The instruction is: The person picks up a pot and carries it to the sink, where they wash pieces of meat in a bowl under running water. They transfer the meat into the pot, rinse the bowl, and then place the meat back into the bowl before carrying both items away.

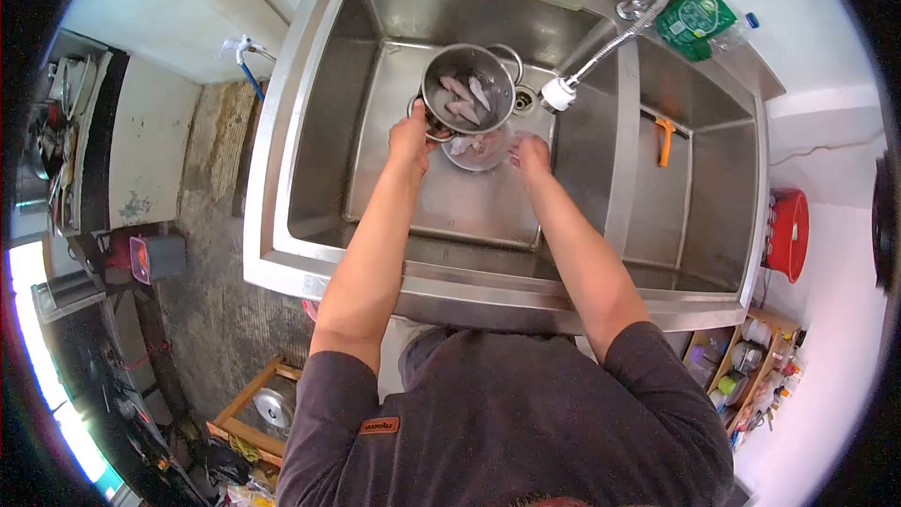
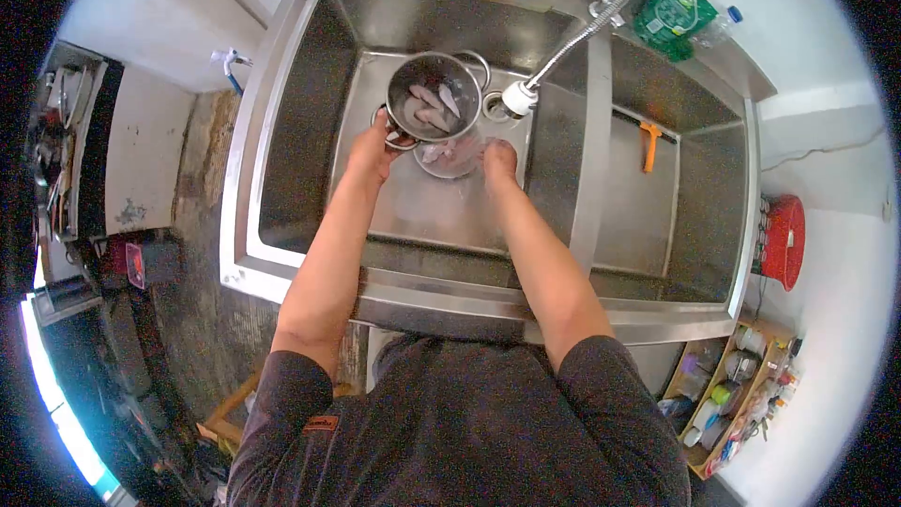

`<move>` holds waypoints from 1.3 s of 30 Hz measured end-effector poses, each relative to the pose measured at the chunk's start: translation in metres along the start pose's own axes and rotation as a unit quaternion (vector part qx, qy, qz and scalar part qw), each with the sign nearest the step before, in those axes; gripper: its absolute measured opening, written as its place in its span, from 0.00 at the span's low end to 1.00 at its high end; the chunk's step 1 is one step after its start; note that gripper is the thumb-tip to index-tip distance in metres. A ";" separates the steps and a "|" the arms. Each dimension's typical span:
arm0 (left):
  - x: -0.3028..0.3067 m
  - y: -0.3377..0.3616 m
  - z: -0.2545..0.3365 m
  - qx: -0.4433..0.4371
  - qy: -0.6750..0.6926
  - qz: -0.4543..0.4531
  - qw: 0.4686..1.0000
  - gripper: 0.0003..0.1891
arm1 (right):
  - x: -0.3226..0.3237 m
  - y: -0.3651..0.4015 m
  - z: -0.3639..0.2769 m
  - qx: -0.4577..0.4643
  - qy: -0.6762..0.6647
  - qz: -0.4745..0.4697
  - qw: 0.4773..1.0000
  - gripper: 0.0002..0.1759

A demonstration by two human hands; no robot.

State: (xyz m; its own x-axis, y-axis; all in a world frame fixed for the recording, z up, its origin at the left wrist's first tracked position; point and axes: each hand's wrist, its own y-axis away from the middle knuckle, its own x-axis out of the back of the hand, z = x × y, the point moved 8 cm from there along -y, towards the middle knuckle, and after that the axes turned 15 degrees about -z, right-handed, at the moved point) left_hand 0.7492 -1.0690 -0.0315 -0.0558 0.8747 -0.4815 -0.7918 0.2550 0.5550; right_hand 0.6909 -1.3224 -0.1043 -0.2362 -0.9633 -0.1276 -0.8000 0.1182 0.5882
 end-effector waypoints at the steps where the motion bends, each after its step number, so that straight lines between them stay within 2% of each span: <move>1: -0.002 -0.001 -0.010 0.015 0.007 -0.010 1.000 0.22 | 0.005 0.013 -0.008 -0.015 -0.019 0.031 0.999 0.21; 4: -0.010 -0.005 -0.034 0.026 0.023 -0.051 0.998 0.22 | 0.011 0.044 -0.031 -0.012 -0.038 0.036 0.999 0.26; 8: -0.032 0.007 -0.044 0.068 0.031 -0.065 0.995 0.19 | 0.013 0.074 -0.047 -0.025 -0.057 0.017 0.998 0.26; 10: -0.036 0.006 -0.052 0.080 0.019 -0.097 0.992 0.18 | -0.003 0.084 -0.053 -0.057 -0.054 -0.067 0.995 0.25; 11: -0.039 0.007 -0.057 0.094 0.009 -0.126 0.988 0.17 | -0.007 0.090 -0.058 -0.054 -0.056 -0.070 0.994 0.25; 17: -0.052 0.041 -0.058 0.116 0.020 -0.100 0.988 0.16 | -0.003 0.100 -0.052 -0.073 0.004 -0.059 0.996 0.23; 19: -0.053 0.046 -0.058 0.118 0.022 -0.097 0.988 0.15 | -0.012 0.097 -0.043 -0.085 -0.024 -0.157 0.984 0.21; 25: -0.048 0.049 -0.057 0.111 -0.008 -0.064 0.992 0.17 | -0.014 0.091 -0.039 -0.057 0.015 -0.143 0.988 0.20; 27: -0.043 0.047 -0.055 0.110 -0.085 -0.066 0.988 0.17 | -0.016 0.090 -0.040 -0.052 0.012 -0.143 0.988 0.22; 31: -0.032 0.043 -0.063 0.103 -0.084 -0.073 0.988 0.17 | -0.018 0.090 -0.049 -0.037 0.050 -0.140 0.988 0.22; 33: -0.033 0.044 -0.058 0.066 -0.091 -0.080 0.990 0.17 | -0.019 0.086 -0.049 -0.031 0.054 -0.154 0.986 0.22; 36: -0.037 0.059 -0.053 0.064 -0.102 -0.055 0.991 0.17 | -0.020 0.084 -0.049 -0.024 0.064 -0.161 0.985 0.21; 39: -0.036 0.060 -0.050 0.085 -0.089 -0.073 0.990 0.17 | -0.020 0.089 -0.052 -0.029 0.065 -0.140 0.988 0.21</move>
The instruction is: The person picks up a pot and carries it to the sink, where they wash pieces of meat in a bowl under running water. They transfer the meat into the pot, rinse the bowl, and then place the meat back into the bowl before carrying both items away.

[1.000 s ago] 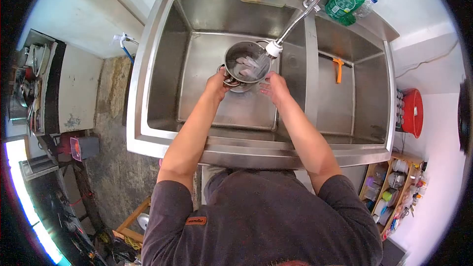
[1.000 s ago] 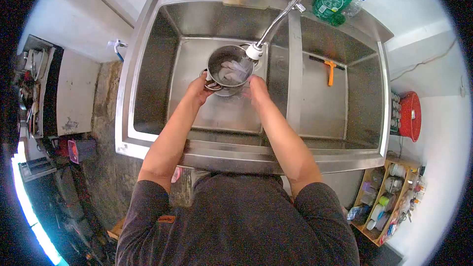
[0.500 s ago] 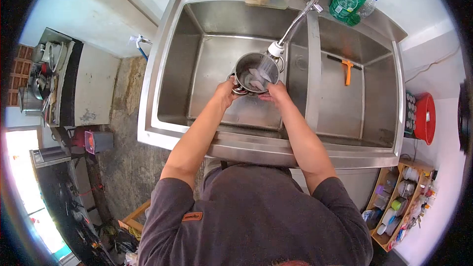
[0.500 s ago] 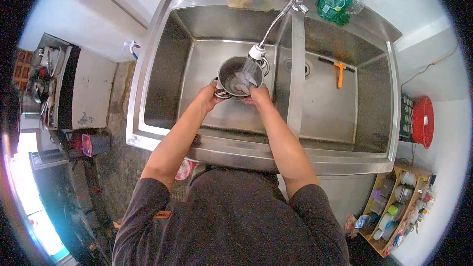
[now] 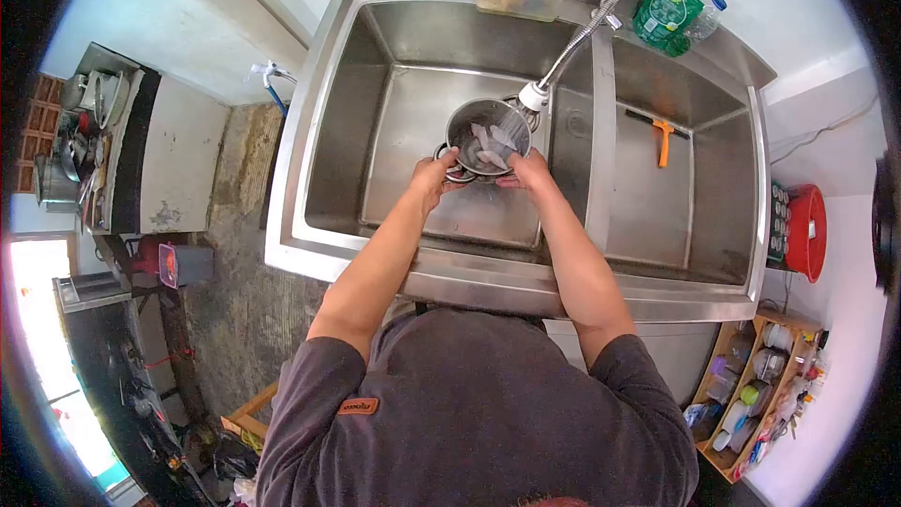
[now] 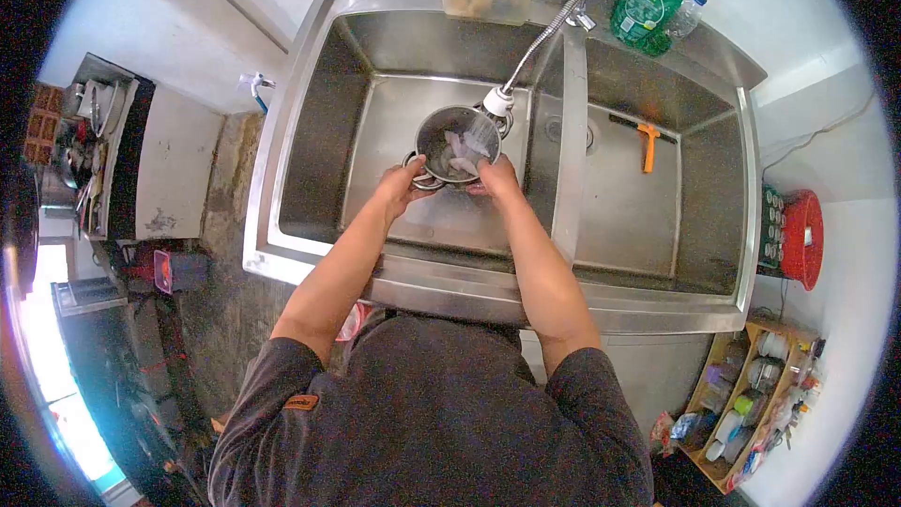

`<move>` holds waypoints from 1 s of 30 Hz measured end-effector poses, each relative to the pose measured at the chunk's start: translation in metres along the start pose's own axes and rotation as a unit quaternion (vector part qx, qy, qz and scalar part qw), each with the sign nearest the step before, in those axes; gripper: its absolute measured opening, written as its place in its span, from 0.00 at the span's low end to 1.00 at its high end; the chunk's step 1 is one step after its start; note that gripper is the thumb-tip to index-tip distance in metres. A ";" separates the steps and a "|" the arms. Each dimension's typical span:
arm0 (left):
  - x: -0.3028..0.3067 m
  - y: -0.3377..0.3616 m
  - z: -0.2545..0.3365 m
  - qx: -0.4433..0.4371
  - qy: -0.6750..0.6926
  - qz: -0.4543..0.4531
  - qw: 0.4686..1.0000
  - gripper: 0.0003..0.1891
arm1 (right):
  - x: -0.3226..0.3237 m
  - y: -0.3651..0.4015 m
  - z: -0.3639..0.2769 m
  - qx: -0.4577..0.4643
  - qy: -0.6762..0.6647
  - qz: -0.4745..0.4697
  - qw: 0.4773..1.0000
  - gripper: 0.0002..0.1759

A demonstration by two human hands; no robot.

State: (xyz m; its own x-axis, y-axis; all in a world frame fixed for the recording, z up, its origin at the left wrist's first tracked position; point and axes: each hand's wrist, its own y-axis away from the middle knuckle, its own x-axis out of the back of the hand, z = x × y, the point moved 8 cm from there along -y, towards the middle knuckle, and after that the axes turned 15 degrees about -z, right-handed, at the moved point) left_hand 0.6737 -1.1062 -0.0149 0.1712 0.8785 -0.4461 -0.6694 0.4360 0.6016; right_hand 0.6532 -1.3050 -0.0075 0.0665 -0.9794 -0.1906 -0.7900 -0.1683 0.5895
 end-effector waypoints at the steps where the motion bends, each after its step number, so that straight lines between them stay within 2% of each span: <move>1: 0.002 -0.001 -0.001 0.001 0.003 0.000 1.000 0.17 | 0.000 0.002 -0.001 -0.004 -0.007 0.015 1.000 0.21; 7: 0.005 -0.008 -0.006 0.014 0.020 -0.001 1.000 0.18 | -0.006 0.006 -0.010 -0.010 0.006 -0.010 1.000 0.23; 13: 0.009 -0.009 -0.003 0.013 0.006 0.006 1.000 0.17 | 0.001 -0.011 0.008 -0.029 -0.029 -0.006 0.999 0.22; 23: 0.006 -0.009 -0.003 0.013 0.020 -0.001 1.000 0.20 | 0.001 -0.003 0.003 -0.022 -0.008 0.010 1.000 0.22; 26: 0.004 -0.005 0.000 0.018 0.017 0.004 1.000 0.20 | 0.003 -0.013 0.011 -0.012 -0.011 -0.027 0.999 0.22; 30: 0.002 -0.003 0.003 0.002 0.015 -0.010 1.000 0.21 | 0.000 -0.003 0.003 -0.006 -0.012 -0.005 1.000 0.22</move>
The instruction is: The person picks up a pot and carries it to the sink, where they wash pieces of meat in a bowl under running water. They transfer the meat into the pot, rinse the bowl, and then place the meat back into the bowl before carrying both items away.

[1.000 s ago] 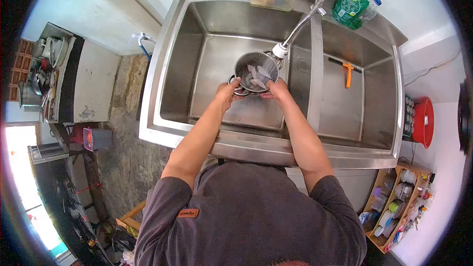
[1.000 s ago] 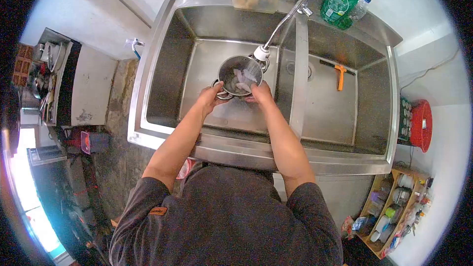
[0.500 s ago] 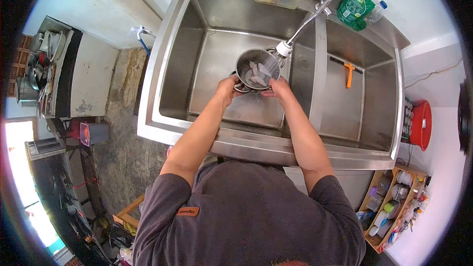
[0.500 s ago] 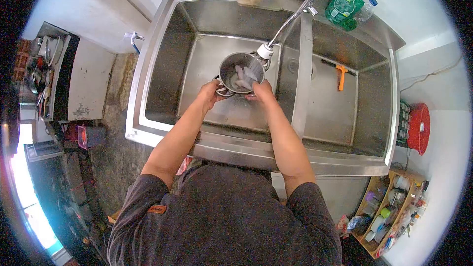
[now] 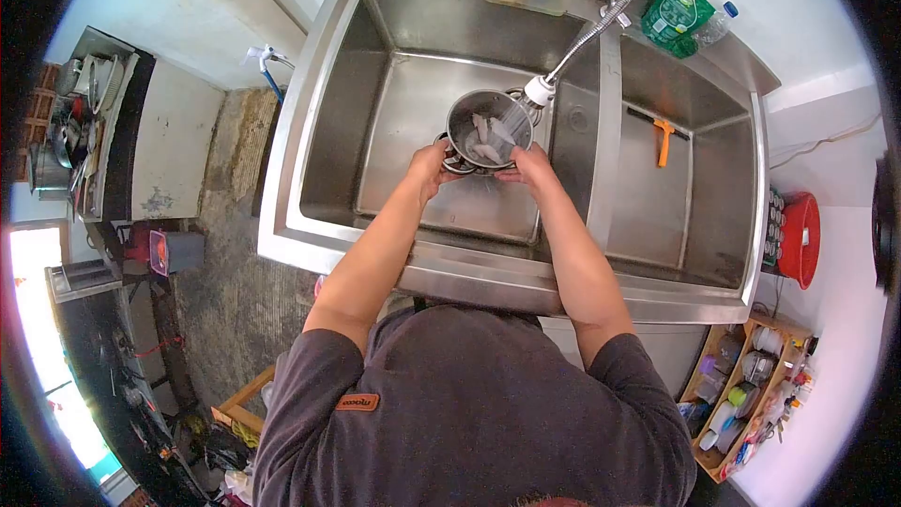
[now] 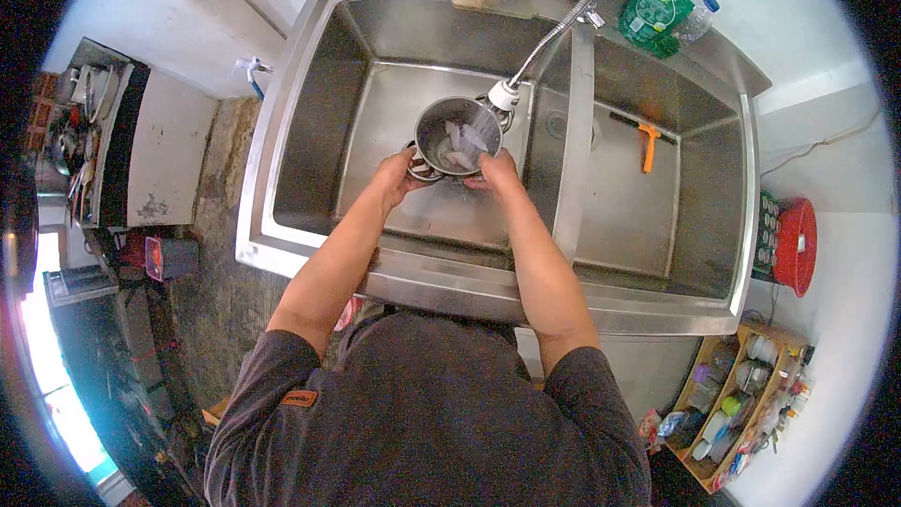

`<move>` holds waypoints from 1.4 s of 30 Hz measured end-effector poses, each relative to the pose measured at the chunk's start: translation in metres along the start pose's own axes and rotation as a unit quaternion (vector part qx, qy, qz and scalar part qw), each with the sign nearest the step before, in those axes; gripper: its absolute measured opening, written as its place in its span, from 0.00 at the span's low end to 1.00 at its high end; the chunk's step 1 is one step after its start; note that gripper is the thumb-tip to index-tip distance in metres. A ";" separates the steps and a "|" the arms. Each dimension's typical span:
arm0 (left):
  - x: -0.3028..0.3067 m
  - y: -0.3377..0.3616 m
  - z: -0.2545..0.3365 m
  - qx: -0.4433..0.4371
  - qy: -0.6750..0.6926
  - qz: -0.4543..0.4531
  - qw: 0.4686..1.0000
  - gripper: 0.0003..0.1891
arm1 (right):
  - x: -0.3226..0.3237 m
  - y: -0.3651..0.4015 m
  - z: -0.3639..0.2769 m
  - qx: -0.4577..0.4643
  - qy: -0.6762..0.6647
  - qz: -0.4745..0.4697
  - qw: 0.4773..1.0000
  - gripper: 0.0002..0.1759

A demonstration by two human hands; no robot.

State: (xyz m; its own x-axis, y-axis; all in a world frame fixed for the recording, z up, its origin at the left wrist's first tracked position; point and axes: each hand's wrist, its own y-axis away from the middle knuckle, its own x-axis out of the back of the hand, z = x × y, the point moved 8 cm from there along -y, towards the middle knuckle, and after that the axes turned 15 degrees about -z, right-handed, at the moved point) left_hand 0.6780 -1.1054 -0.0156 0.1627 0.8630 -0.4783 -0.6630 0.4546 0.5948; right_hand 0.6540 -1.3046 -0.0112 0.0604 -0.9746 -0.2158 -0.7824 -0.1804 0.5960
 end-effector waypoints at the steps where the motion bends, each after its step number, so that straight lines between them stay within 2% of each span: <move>1: -0.001 0.001 0.001 0.000 0.000 0.000 1.000 0.21 | -0.003 0.005 -0.005 0.001 -0.006 0.000 1.000 0.22; 4: 0.000 0.000 -0.001 0.013 0.031 0.008 0.999 0.23 | -0.005 0.007 -0.009 -0.005 -0.002 0.006 1.000 0.22; 9: 0.010 -0.010 -0.005 -0.022 -0.010 0.015 1.000 0.23 | 0.001 -0.001 -0.001 0.000 -0.001 0.007 1.000 0.22; 12: 0.008 -0.007 -0.004 0.006 -0.044 0.024 0.999 0.21 | 0.004 -0.003 0.002 0.007 0.003 0.029 1.000 0.22; 16: 0.007 -0.007 -0.005 -0.005 -0.047 0.029 0.998 0.20 | 0.005 0.000 -0.001 0.008 0.012 0.040 0.999 0.24; 18: 0.012 -0.010 -0.006 -0.015 -0.044 0.037 0.998 0.23 | 0.003 -0.001 -0.003 0.010 0.012 0.025 1.000 0.24; 31: 0.018 -0.008 -0.004 -0.006 -0.051 0.073 0.996 0.24 | 0.002 0.000 0.001 -0.005 -0.006 0.022 1.000 0.24; 34: 0.020 -0.009 -0.005 -0.016 -0.053 0.079 0.995 0.23 | 0.002 -0.008 0.006 -0.013 0.004 -0.015 1.000 0.25; 38: 0.027 -0.018 -0.009 -0.010 -0.078 0.076 0.994 0.20 | 0.004 -0.011 0.010 -0.003 0.001 -0.016 1.000 0.25; 42: 0.022 -0.009 -0.006 0.001 -0.050 0.095 0.994 0.18 | 0.008 -0.005 0.010 -0.034 0.008 0.010 0.999 0.25</move>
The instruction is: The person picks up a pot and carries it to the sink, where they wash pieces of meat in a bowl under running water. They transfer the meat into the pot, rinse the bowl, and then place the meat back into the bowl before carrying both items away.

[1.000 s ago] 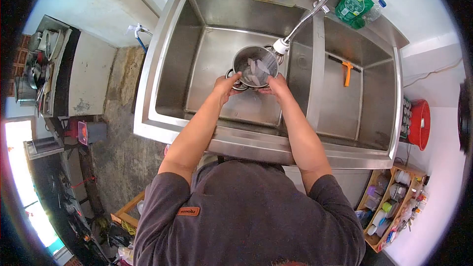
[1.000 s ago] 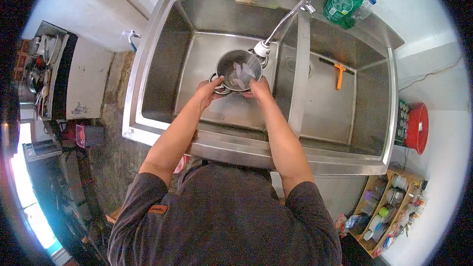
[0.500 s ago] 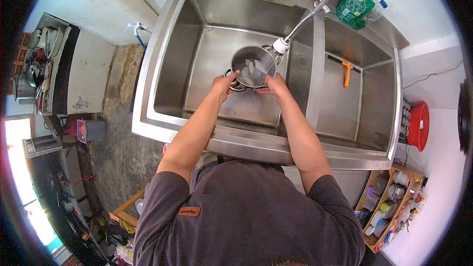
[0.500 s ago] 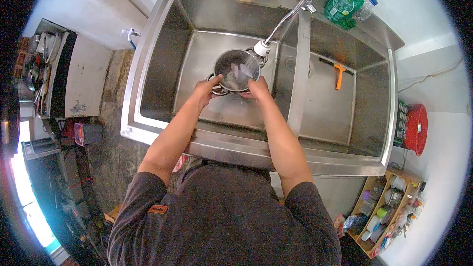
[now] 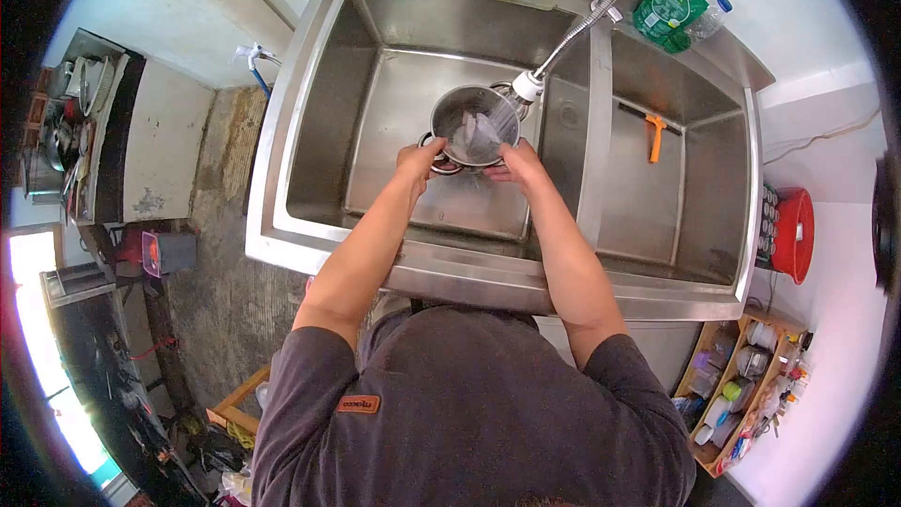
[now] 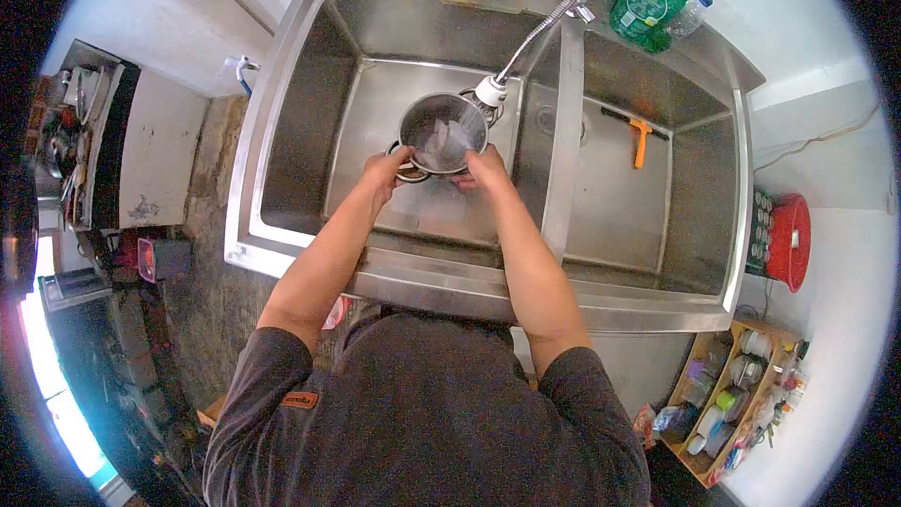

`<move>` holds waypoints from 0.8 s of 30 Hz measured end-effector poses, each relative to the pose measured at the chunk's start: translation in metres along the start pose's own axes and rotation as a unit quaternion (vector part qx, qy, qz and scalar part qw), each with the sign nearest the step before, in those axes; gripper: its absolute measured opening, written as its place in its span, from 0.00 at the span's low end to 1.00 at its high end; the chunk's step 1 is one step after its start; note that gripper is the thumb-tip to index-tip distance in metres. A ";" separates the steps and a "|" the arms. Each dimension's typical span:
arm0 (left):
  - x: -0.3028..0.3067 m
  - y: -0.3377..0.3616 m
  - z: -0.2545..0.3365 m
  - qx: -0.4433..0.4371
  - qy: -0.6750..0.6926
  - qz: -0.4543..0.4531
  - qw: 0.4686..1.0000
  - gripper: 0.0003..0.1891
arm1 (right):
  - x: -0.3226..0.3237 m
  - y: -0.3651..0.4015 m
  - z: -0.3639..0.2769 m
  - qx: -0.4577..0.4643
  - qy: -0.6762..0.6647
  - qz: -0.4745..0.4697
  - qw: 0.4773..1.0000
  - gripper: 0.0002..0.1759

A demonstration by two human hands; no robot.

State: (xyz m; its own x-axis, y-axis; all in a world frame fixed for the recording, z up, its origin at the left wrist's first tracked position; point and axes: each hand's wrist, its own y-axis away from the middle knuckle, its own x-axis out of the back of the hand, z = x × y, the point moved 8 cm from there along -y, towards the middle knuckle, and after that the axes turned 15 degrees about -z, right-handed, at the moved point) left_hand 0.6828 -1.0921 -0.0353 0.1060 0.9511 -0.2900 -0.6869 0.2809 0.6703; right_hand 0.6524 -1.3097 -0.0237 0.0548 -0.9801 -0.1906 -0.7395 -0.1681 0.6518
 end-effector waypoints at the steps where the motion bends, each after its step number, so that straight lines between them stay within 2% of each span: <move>1: -0.003 0.004 0.004 0.000 0.001 0.000 1.000 0.18 | 0.001 0.001 0.000 -0.012 -0.001 0.001 1.000 0.25; 5: -0.009 0.009 0.007 -0.010 0.039 -0.017 0.999 0.18 | 0.012 0.008 -0.010 -0.016 0.091 0.032 0.995 0.30; 7: -0.009 0.008 0.007 -0.019 0.052 -0.027 0.998 0.18 | 0.052 -0.003 -0.012 0.059 0.297 0.210 0.930 0.31; 8: -0.008 0.007 0.006 -0.013 0.059 -0.024 0.998 0.18 | 0.058 -0.002 -0.013 0.059 0.298 0.210 0.929 0.31; 10: -0.004 0.000 0.000 -0.007 0.068 -0.020 0.997 0.17 | 0.061 0.016 -0.041 0.156 0.373 0.279 0.871 0.29; 11: -0.003 -0.003 -0.003 -0.007 0.057 -0.019 0.998 0.17 | 0.064 0.020 -0.044 0.155 0.374 0.277 0.871 0.29; 13: 0.001 -0.008 -0.005 -0.007 0.047 -0.016 0.999 0.17 | 0.060 0.048 -0.079 0.260 0.192 0.239 0.916 0.23; 14: 0.002 -0.010 -0.005 -0.008 0.041 -0.017 0.999 0.17 | 0.057 0.063 -0.100 0.259 0.192 0.239 0.916 0.23; 16: 0.001 -0.011 -0.006 -0.009 0.036 -0.018 0.999 0.17 | 0.058 0.081 -0.142 0.336 0.062 0.213 0.915 0.23; 18: -0.005 -0.005 0.000 -0.022 0.045 -0.031 0.998 0.17 | 0.093 0.072 -0.172 0.362 0.114 0.241 0.893 0.22; 20: -0.011 0.006 0.011 -0.010 0.048 -0.030 0.998 0.17 | 0.128 0.064 -0.213 0.319 0.362 0.358 0.799 0.23; 22: -0.014 0.008 0.010 0.002 0.051 -0.028 0.998 0.17 | 0.154 0.050 -0.237 0.303 0.461 0.430 0.715 0.25; 23: -0.012 0.008 0.012 -0.022 0.054 -0.020 0.998 0.17 | 0.165 0.042 -0.246 0.304 0.461 0.427 0.716 0.25; 24: -0.010 0.008 0.014 -0.046 0.057 -0.012 0.997 0.17 | 0.169 0.040 -0.259 0.309 0.502 0.448 0.673 0.25</move>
State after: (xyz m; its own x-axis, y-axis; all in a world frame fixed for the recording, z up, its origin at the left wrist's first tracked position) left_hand 0.6864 -1.0978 -0.0173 0.0450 0.9223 -0.3839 -0.7487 0.2856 0.5983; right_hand 0.8057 -1.5090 0.1603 -0.4019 -0.2887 0.8690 -0.8981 0.3091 -0.3127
